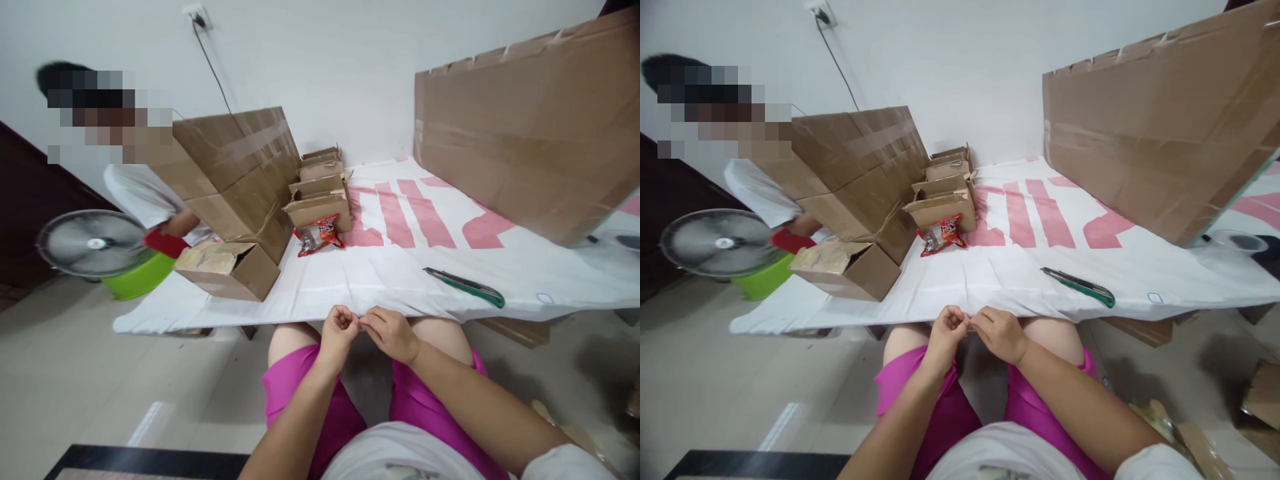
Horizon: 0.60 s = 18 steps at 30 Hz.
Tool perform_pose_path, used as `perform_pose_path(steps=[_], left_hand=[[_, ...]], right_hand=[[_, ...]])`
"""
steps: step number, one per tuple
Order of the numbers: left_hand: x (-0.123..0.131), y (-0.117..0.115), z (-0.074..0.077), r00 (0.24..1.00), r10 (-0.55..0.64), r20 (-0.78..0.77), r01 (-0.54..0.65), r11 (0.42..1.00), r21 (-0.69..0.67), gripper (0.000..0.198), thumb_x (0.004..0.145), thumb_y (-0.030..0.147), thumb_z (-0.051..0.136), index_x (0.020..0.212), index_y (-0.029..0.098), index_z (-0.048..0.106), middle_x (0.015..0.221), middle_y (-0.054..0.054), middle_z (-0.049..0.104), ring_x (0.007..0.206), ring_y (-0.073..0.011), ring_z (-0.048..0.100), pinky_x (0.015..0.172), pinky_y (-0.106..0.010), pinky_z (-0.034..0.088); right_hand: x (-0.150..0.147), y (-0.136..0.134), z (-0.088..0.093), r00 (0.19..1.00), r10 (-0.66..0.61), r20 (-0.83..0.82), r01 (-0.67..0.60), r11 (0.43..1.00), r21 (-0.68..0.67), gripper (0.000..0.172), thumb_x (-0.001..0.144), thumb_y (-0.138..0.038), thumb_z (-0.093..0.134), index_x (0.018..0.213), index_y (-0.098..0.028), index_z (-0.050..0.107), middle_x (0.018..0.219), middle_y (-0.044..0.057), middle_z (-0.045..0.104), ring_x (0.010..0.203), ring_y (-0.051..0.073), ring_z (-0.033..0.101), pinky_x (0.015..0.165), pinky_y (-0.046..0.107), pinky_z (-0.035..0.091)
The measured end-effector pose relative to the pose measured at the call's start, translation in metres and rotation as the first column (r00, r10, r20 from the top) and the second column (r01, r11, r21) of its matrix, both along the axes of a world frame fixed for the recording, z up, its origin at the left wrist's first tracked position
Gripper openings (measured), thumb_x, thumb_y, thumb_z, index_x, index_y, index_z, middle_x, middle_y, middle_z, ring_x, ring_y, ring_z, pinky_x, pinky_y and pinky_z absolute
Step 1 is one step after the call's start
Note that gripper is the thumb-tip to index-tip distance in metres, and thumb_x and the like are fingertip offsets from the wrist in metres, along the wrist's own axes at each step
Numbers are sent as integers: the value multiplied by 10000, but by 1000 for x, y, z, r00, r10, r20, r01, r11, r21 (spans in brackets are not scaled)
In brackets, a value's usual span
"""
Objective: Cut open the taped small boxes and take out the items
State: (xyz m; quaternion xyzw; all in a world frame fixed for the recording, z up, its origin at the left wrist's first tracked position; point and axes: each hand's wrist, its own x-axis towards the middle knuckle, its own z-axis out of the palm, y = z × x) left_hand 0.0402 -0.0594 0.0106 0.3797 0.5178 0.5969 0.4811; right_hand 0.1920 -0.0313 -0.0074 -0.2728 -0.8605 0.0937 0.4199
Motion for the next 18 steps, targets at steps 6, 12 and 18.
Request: perform_pose_path(steps=[6,12,18], left_hand=[[-17,8,4,983,181,29,-183,978,95,338,636,270,749,783,200,454,705,63,559,578,-55,504,595,-183,407],[-7,0,3,997,27,67,-30,999,41,295,630,253,773,748,169,516,696,32,597,571,-67,525,566,-194,429],[1,-3,6,989,-90,119,90,996,12,259,640,255,768,751,159,554,657,26,594,567,-77,539,552,-194,434]], right_hand=[[3,4,0,977,-4,-211,-19,994,-106,168,928,-174,486,1079,-198,555,922,78,619,838,181,622,714,306,544],[0,0,2,981,56,-183,-62,998,-30,237,888,-195,562,1125,-212,564,1028,101,615,945,215,598,796,358,541],[2,1,4,960,80,-267,-121,983,-139,145,906,-108,472,908,-212,573,827,43,592,787,171,582,702,308,509]])
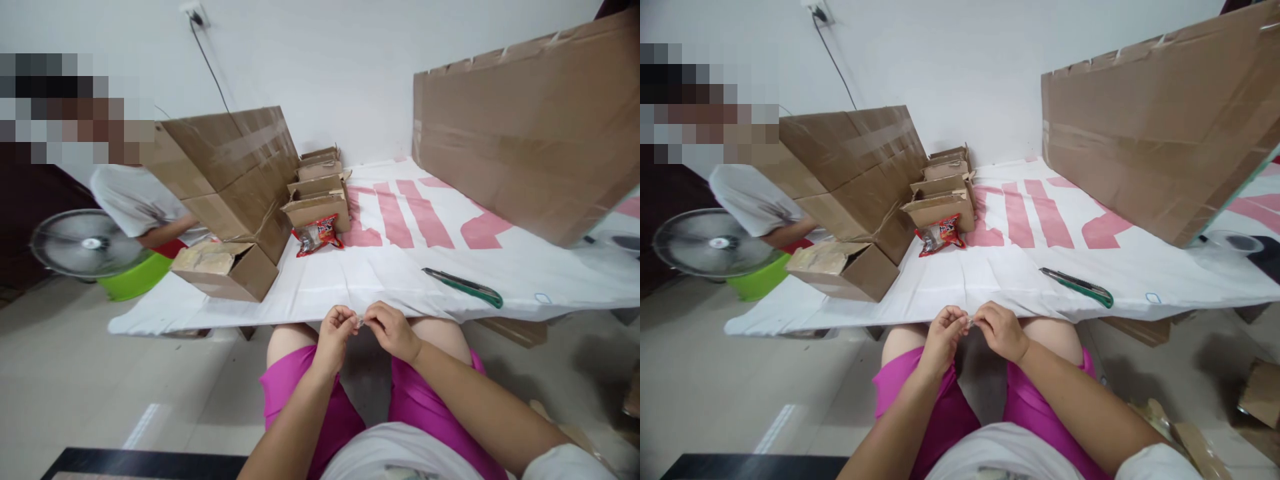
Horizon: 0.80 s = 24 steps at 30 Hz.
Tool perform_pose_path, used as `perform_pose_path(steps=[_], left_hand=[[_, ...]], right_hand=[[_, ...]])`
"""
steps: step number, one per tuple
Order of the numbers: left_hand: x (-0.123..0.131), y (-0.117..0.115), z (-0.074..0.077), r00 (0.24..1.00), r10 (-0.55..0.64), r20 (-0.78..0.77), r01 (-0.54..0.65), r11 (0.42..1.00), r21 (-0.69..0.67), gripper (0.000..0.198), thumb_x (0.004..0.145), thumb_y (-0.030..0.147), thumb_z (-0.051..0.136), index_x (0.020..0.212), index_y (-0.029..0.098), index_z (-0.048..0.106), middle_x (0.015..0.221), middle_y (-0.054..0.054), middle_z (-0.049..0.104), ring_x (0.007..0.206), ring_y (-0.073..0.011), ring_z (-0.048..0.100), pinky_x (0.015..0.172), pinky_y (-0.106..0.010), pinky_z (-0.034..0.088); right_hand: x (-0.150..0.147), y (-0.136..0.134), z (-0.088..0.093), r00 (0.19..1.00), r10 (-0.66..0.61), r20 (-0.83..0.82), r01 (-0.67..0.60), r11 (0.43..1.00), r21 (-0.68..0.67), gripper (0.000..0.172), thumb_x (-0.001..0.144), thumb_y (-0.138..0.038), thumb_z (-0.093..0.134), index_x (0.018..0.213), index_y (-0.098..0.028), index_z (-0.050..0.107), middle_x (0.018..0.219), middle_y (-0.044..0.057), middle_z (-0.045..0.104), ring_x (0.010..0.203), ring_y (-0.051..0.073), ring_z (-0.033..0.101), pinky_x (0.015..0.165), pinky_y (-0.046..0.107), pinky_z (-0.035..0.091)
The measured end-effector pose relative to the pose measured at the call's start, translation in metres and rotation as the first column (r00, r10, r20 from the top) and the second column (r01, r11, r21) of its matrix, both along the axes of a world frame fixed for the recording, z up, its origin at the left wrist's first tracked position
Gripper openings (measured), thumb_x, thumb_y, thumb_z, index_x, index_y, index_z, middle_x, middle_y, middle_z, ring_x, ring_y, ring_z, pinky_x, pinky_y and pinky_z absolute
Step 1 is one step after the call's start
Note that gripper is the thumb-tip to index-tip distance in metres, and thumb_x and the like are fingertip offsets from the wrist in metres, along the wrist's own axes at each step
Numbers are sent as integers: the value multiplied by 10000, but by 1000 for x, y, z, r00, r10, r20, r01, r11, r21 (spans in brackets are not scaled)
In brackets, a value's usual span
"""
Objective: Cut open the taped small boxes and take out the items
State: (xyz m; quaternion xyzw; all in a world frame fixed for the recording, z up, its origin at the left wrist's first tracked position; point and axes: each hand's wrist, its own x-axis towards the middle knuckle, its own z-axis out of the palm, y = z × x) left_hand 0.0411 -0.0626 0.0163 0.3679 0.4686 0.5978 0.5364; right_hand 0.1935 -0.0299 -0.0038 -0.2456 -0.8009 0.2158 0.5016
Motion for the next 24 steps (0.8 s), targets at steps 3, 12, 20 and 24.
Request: perform_pose_path(steps=[3,12,20,24], left_hand=[[-2,-1,2,1000,-1,6,1,1000,17,250,654,259,758,759,166,551,681,30,588,592,-73,542,575,-190,440],[-2,-2,-6,992,13,-123,4,991,136,233,708,303,756,804,176,585,744,4,609,666,-108,563,665,-238,476],[-16,-1,-13,608,458,-648,-16,824,567,179,796,250,676,974,227,671,1064,-89,588,989,-222,577,807,-351,494],[-16,-2,-5,617,299,-728,216,825,522,194,835,178,618,985,269,701,915,-66,689,912,-225,599,845,-386,470]], right_hand=[[0,0,-1,1000,4,0,-4,1000,7,183,885,-116,506,1038,-203,558,953,83,589,890,196,576,755,334,511],[0,3,-1,998,49,-35,-55,981,-188,88,898,-195,527,835,-201,587,768,16,574,701,141,544,650,271,442],[1,5,2,987,63,-146,-110,934,-340,138,885,-271,548,782,-183,575,699,-13,547,629,115,497,588,241,409],[1,6,-1,991,73,-114,-104,951,-291,119,889,-256,560,813,-183,614,733,5,581,654,125,530,604,252,431]])
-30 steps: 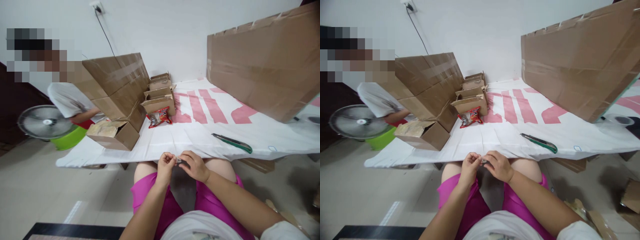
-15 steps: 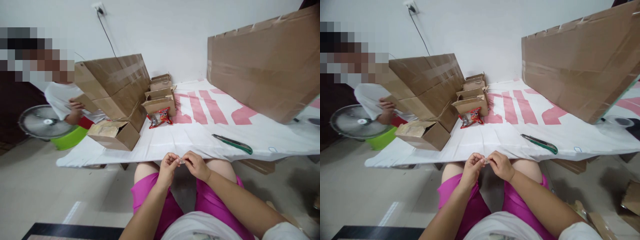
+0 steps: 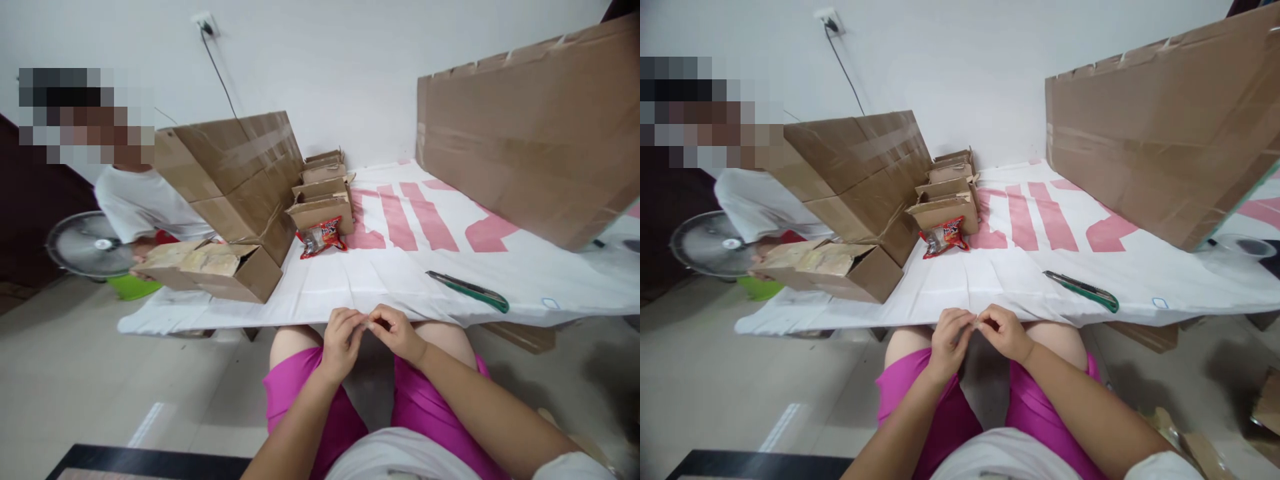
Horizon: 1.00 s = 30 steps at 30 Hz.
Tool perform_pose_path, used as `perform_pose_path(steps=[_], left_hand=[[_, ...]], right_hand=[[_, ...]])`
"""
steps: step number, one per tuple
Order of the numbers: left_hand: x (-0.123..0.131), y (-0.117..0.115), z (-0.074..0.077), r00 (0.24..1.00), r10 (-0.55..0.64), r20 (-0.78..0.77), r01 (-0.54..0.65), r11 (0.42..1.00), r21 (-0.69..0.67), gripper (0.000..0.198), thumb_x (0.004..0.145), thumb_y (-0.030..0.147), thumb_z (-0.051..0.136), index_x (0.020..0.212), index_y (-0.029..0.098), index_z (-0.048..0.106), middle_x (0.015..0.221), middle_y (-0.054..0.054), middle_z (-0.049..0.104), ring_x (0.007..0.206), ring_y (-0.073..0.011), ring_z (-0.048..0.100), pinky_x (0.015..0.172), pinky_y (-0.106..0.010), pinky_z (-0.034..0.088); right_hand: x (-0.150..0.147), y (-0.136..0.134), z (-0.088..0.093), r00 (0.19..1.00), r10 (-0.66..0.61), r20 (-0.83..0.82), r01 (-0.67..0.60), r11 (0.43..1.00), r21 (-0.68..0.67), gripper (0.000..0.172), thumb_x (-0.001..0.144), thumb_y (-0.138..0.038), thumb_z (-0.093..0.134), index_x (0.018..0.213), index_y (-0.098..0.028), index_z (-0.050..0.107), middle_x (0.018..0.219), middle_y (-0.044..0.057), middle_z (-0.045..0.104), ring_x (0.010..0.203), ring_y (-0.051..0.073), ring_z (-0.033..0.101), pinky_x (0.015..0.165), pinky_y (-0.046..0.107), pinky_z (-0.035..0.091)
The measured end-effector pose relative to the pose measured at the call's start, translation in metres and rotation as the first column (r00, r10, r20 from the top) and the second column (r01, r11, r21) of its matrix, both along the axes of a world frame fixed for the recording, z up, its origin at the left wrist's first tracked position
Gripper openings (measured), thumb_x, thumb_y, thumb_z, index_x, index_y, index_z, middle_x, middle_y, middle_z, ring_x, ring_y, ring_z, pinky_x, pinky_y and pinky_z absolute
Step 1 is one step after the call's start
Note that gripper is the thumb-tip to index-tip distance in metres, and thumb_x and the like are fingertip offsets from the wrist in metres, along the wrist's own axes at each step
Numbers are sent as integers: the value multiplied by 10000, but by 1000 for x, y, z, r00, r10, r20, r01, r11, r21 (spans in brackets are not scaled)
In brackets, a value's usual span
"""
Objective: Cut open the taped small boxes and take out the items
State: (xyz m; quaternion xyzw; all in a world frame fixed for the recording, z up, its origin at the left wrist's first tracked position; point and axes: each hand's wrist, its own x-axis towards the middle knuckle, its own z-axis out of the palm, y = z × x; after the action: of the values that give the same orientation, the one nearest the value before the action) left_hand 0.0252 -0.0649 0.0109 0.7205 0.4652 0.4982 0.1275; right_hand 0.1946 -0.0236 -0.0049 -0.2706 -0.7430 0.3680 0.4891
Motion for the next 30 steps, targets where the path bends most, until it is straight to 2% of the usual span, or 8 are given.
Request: perform_pose_path(steps=[5,8,12,17,21,23,25,30], left_hand=[[1,1,3,996,-41,80,53,988,-148,130,822,199,624,899,250,716,840,-51,702,827,-209,615,766,-334,473],[-2,3,-2,989,82,123,-60,982,-179,46,790,210,637,798,220,681,770,-24,659,763,-181,595,730,-290,457],[-4,3,-8,963,168,209,-125,970,-207,35,800,225,608,796,198,628,709,4,608,675,-149,563,669,-253,442],[10,-9,-5,971,-208,121,234,932,-277,60,786,175,625,825,209,657,791,-26,662,771,-172,621,734,-273,481],[16,-14,-1,933,-344,107,359,865,-350,185,793,213,649,973,238,681,1111,-87,683,918,-206,639,806,-318,503],[12,-12,-3,949,-281,139,313,887,-339,184,790,238,659,973,236,680,1189,-96,653,952,-210,634,826,-323,500],[7,-7,-7,959,-204,196,260,908,-328,140,789,261,662,921,223,687,1128,-95,670,972,-216,632,850,-326,493],[6,-2,-21,934,-143,328,274,876,-397,167,784,329,676,890,206,715,962,-87,707,944,-227,643,876,-346,485]], right_hand=[[-4,-2,-5,999,-32,31,29,997,78,92,887,-215,570,831,-191,639,754,15,619,687,132,576,642,260,459],[-6,-5,-6,991,-129,39,125,988,92,52,843,-239,639,858,-190,625,762,12,622,655,129,574,631,261,473],[-2,-14,1,979,-200,-20,201,978,56,300,788,-339,712,1025,-194,598,964,53,613,609,100,549,532,232,474],[23,-37,14,991,-36,130,17,989,147,55,869,-200,593,876,-199,648,852,36,646,788,145,611,720,270,522],[82,-48,7,942,-200,271,158,973,170,121,835,-128,541,830,-205,634,825,34,665,801,161,619,768,304,518],[126,-53,-5,843,-433,319,413,901,131,91,820,-176,546,819,-211,630,841,39,662,812,169,622,757,307,523],[171,-63,-23,667,-633,394,652,751,103,90,807,-244,549,745,-217,608,824,44,650,765,177,617,691,308,526],[229,-120,-66,463,-706,536,811,581,65,272,809,-301,528,546,-229,529,530,7,529,483,192,544,461,324,461]])
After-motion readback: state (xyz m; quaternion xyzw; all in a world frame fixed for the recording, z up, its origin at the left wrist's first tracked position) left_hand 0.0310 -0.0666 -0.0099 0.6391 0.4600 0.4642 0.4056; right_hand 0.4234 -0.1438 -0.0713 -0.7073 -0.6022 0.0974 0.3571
